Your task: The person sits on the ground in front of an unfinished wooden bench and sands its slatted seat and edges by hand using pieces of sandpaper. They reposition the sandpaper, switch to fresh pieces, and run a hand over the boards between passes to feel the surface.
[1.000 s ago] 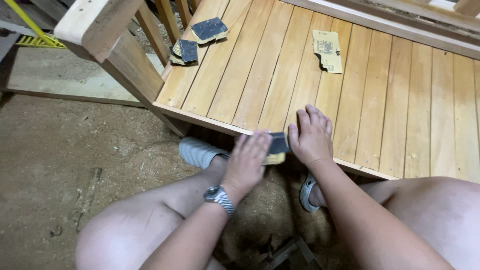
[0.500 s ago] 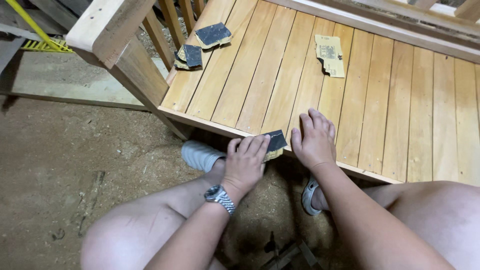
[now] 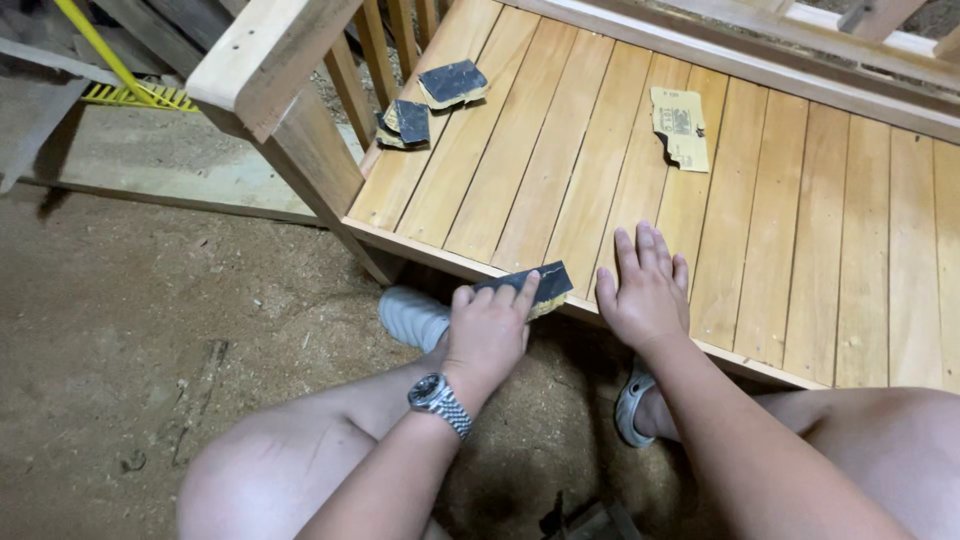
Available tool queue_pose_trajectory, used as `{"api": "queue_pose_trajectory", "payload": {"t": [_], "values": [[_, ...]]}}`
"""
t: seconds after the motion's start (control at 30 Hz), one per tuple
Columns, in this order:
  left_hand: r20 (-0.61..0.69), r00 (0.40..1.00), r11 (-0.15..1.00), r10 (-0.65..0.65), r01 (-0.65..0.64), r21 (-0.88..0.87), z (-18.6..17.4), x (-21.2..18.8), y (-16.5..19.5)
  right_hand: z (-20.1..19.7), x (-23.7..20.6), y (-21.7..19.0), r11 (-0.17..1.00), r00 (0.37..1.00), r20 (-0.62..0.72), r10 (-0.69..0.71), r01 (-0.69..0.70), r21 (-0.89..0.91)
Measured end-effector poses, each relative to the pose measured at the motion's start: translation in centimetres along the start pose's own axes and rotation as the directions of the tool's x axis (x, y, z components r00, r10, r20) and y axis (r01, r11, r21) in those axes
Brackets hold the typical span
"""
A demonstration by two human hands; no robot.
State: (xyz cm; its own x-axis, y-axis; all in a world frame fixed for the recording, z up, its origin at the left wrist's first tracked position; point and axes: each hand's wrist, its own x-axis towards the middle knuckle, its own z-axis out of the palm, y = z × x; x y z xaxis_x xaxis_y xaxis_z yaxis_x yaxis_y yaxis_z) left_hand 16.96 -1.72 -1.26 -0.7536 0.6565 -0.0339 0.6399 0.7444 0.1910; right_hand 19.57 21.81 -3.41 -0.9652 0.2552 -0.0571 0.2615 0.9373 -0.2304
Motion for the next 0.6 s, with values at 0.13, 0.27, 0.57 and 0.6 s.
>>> {"api": "queue_pose_trajectory", "payload": {"t": [0.13, 0.27, 0.57, 0.6], "values": [[-0.091, 0.972, 0.957, -0.217, 0.231, 0.177, -1.9, -0.4, -4.6, 0.0, 0.0, 0.0, 1.000, 1.000, -0.001, 0.001, -0.001, -0.012], [0.035, 0.968, 0.968, -0.248, 0.246, 0.041, -1.3, -0.5, -3.9, 0.2, -0.1, 0.1, 1.000, 1.000, -0.019, -0.004, 0.004, -0.006], [-0.077, 0.962, 0.965, -0.263, 0.261, -0.027, -1.2, -0.9, -6.6, 0.9, 0.2, 0.9, 1.000, 0.999, -0.035, -0.028, 0.028, 0.005], [-0.085, 0.940, 0.944, -0.331, 0.328, -0.045, -1.5, -0.9, -7.0, 1.0, 0.4, 0.8, 0.999, 0.998, -0.046, -0.037, 0.038, 0.014]]}}
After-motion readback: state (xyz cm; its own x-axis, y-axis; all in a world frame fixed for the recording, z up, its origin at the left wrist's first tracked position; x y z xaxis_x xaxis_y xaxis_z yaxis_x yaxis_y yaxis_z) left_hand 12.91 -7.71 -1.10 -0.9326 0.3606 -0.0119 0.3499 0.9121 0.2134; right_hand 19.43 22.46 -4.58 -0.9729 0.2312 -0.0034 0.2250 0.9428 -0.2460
